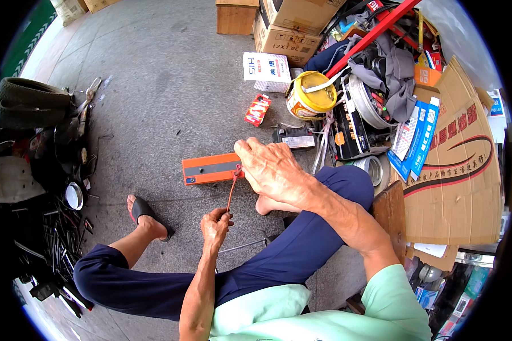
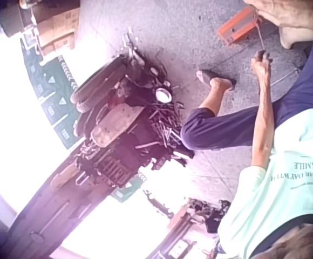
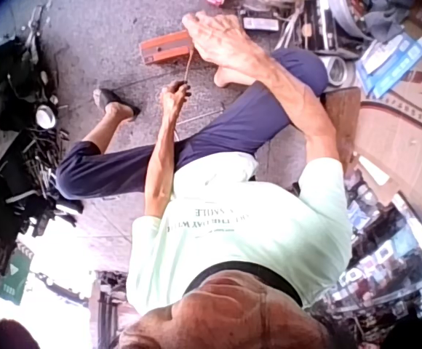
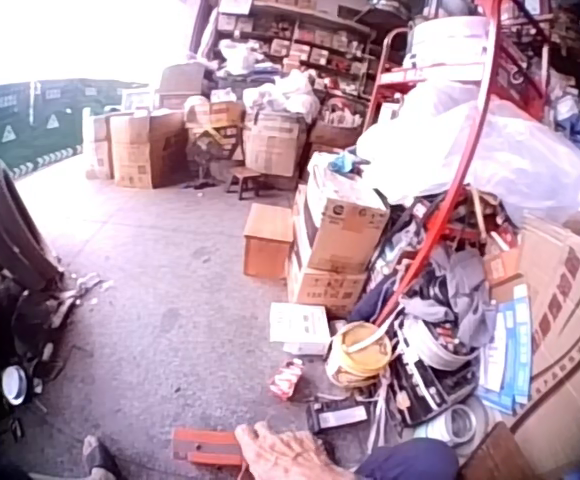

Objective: The person sits on the floor and uses a small tool to manipulate a red wire connected to an orange rectangular device. They repeatedly adjust the wire and the device, occasionally picking up and setting down the tool.

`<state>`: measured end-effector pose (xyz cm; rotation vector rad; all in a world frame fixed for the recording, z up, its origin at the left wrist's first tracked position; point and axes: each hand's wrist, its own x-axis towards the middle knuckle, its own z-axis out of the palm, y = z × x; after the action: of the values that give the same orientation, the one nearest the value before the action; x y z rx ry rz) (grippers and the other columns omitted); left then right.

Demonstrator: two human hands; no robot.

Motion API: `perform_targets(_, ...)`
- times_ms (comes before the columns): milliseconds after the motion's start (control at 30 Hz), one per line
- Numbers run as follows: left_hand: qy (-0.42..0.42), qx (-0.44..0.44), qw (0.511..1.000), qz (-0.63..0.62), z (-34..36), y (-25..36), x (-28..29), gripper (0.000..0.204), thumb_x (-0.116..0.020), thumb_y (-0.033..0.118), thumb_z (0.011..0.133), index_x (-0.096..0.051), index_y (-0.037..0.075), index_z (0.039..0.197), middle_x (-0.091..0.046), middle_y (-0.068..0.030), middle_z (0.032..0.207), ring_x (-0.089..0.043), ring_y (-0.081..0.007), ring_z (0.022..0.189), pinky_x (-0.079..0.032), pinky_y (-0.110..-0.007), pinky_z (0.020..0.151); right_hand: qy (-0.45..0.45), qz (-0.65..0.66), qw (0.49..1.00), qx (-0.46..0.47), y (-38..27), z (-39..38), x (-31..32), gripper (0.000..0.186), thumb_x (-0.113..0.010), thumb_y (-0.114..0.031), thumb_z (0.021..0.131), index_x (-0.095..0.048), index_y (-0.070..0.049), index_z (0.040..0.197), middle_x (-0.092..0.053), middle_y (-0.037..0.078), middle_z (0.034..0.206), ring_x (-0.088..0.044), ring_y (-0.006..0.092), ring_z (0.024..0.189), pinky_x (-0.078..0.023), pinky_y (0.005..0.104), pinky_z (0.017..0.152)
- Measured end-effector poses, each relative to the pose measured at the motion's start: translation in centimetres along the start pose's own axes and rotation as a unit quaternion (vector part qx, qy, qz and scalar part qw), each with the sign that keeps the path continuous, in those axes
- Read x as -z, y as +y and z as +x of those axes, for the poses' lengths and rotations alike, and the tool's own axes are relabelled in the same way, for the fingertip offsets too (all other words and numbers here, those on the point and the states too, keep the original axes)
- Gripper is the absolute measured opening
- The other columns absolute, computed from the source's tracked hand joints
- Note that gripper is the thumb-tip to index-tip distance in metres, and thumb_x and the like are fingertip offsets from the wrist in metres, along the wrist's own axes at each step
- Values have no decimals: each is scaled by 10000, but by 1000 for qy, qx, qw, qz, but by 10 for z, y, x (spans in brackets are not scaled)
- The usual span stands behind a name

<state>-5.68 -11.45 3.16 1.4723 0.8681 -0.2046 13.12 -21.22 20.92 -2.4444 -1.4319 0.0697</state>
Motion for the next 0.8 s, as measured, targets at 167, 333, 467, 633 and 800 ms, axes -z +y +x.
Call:
perform_targets(167,-4,0,1000,4,0,1,-2,247,-541,103,819,-644,-20,1007,-682,-120,810,-673,-167,654,-505,-259,517,-63,30,997,-46,-2,4,0,245,-557,-204,834,-494,12,932,-610,136,628,-630,303,598,-483,425,550)
perform_targets(333,-3,0,1000,5,1,-1,0,252,-542,104,821,-641,-21,1016,-682,-120,818,-673,-165,665,-507,-261,523,-85,-12,993,-75,-7,8,5,293,-562,-237,837,-490,21,954,-616,154,672,-633,311,630,-484,420,570)
perform_targets(467,-1,-7,1000,11,2,-5,1,244,-545,108,825,-645,-17,1010,-684,-113,811,-673,-159,666,-511,-261,532,-48,3,998,-31,-4,2,4,310,-555,-232,836,-484,31,983,-623,168,728,-636,318,668,-484,416,594)
perform_targets(633,3,-8,1000,16,2,-3,0,230,-552,101,825,-651,-13,998,-683,-109,791,-673,-157,666,-516,-264,541,-87,11,995,-44,-5,5,2,273,-529,-196,832,-491,33,976,-625,163,737,-636,321,671,-482,429,599)
perform_targets(800,19,-21,999,20,2,-3,-2,202,-570,84,817,-663,-24,960,-682,-106,778,-670,-162,649,-525,-274,557,-135,14,988,-79,-9,8,10,240,-507,-163,822,-499,35,956,-622,152,715,-631,316,657,-479,425,602)
